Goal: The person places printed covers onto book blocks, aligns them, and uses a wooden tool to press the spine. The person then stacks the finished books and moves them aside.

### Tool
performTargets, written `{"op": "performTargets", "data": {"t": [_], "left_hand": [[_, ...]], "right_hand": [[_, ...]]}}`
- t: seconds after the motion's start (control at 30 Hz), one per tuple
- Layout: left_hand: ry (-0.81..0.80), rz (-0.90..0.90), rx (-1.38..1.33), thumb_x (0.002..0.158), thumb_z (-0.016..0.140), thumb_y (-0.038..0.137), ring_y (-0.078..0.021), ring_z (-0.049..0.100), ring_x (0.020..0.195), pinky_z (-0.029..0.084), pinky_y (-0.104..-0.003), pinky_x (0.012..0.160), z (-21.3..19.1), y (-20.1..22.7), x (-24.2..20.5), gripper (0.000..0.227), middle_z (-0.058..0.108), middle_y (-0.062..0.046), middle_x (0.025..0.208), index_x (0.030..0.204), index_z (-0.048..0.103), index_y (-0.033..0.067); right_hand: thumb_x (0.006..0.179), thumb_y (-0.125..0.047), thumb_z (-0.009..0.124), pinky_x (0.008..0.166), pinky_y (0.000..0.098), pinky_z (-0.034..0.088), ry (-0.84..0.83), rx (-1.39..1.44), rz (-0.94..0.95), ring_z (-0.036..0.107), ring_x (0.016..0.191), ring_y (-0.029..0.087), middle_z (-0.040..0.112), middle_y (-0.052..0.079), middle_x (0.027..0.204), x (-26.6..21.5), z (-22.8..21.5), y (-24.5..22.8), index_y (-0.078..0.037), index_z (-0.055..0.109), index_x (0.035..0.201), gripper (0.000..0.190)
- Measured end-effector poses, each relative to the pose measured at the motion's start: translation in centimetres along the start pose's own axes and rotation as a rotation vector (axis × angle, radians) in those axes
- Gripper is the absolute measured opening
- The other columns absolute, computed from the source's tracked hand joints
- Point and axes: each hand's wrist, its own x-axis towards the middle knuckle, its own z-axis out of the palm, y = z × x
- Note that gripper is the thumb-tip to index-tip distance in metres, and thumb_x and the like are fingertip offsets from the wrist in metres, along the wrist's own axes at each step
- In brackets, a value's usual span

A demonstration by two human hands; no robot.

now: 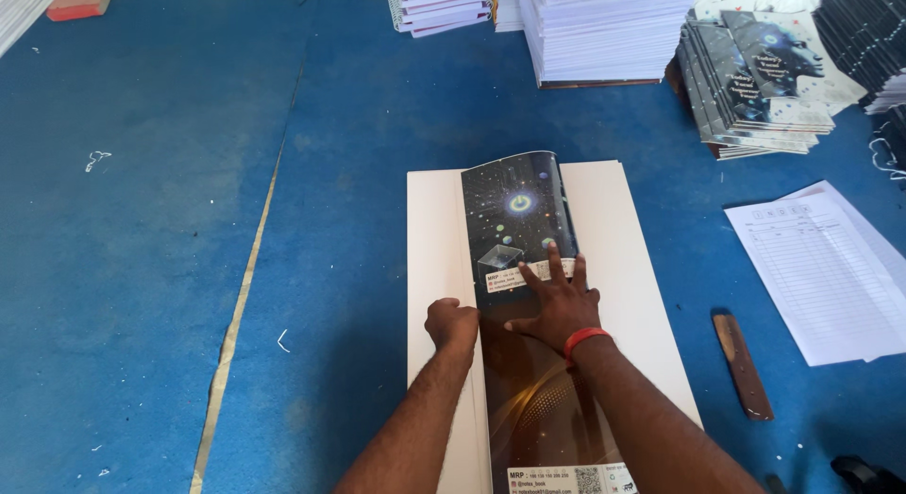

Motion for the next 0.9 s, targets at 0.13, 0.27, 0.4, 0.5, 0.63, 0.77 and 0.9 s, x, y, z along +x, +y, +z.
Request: {"op": "performTargets", "data": {"t": [0.13, 0.27, 0.4, 0.5, 0.63, 0.77, 0.9], "left_hand": [[0.002, -0.002, 0.004, 0.078, 0.075, 0.001, -0.0320, 0.073, 0.107, 0.061, -0.036, 0.093, -0.1, 0.0, 0.1, 0.043, 0.072, -0.025, 0.117, 0.120, 0.069, -0.0030], [0.017, 0.003, -0.008, 0.076, 0.078, 0.003, -0.0298, 0.076, 0.099, 0.063, -0.036, 0.088, -0.2, -0.1, 0.4, 0.037, 0.076, -0.022, 0.108, 0.112, 0.072, -0.0027], [0.018, -0.004, -0.003, 0.075, 0.080, 0.003, -0.0285, 0.076, 0.096, 0.063, -0.035, 0.087, -0.3, -0.1, 0.7, 0.034, 0.076, -0.021, 0.106, 0.109, 0.072, -0.0016], [0.008, -0.026, -0.013, 0.075, 0.082, 0.003, -0.0282, 0.076, 0.097, 0.063, -0.034, 0.087, -0.4, 0.1, 0.6, 0.034, 0.076, -0.021, 0.107, 0.108, 0.073, -0.0014], [-0.008, -0.053, -0.009, 0.076, 0.083, 0.004, -0.0277, 0.076, 0.097, 0.063, -0.034, 0.087, -0.5, 0.5, 0.6, 0.034, 0.076, -0.020, 0.107, 0.108, 0.073, -0.0008], [-0.012, -0.048, -0.012, 0.075, 0.084, 0.003, -0.0272, 0.076, 0.097, 0.063, -0.034, 0.087, -0.3, 0.2, 1.0, 0.033, 0.076, -0.020, 0.107, 0.107, 0.073, -0.0003], [-0.002, -0.033, -0.028, 0.073, 0.085, 0.001, -0.0273, 0.076, 0.096, 0.063, -0.033, 0.087, -0.3, -0.1, 1.1, 0.033, 0.076, -0.020, 0.107, 0.105, 0.074, -0.0006]], "right_hand": [[0.065, -0.072, 0.084, 0.114, 0.0760, 0.026, -0.018, -0.006, 0.007, -0.008, 0.156, 0.045, -0.005, 0.002, 0.171, 0.3, 0.2, -0.4, -0.045, 0.031, 0.156, 0.109], [0.065, -0.071, 0.084, 0.114, 0.0773, 0.024, -0.035, -0.008, 0.011, -0.010, 0.156, 0.046, -0.005, 0.002, 0.171, 0.6, 0.3, -0.7, -0.046, 0.031, 0.156, 0.108], [0.065, -0.074, 0.083, 0.115, 0.0767, 0.024, -0.043, -0.038, 0.012, -0.009, 0.156, 0.046, -0.003, 0.002, 0.171, 0.7, 0.4, -0.8, -0.047, 0.031, 0.156, 0.108], [0.066, -0.075, 0.080, 0.115, 0.0757, 0.025, -0.056, -0.066, 0.007, -0.008, 0.156, 0.047, -0.004, 0.002, 0.172, 0.7, 0.3, -1.0, -0.047, 0.030, 0.156, 0.107], [0.069, -0.076, 0.078, 0.115, 0.0745, 0.026, -0.083, -0.088, 0.004, -0.007, 0.156, 0.047, -0.004, 0.003, 0.172, 0.4, -0.3, -1.3, -0.046, 0.027, 0.158, 0.106], [0.072, -0.077, 0.075, 0.115, 0.0735, 0.027, -0.110, -0.115, 0.010, -0.007, 0.156, 0.047, -0.004, 0.004, 0.173, 0.0, -0.9, -1.8, -0.045, 0.026, 0.159, 0.105], [0.072, -0.079, 0.074, 0.116, 0.0727, 0.027, -0.111, -0.115, 0.011, -0.007, 0.156, 0.046, -0.004, 0.004, 0.173, -0.2, -1.0, -1.8, -0.045, 0.026, 0.159, 0.105]]}}
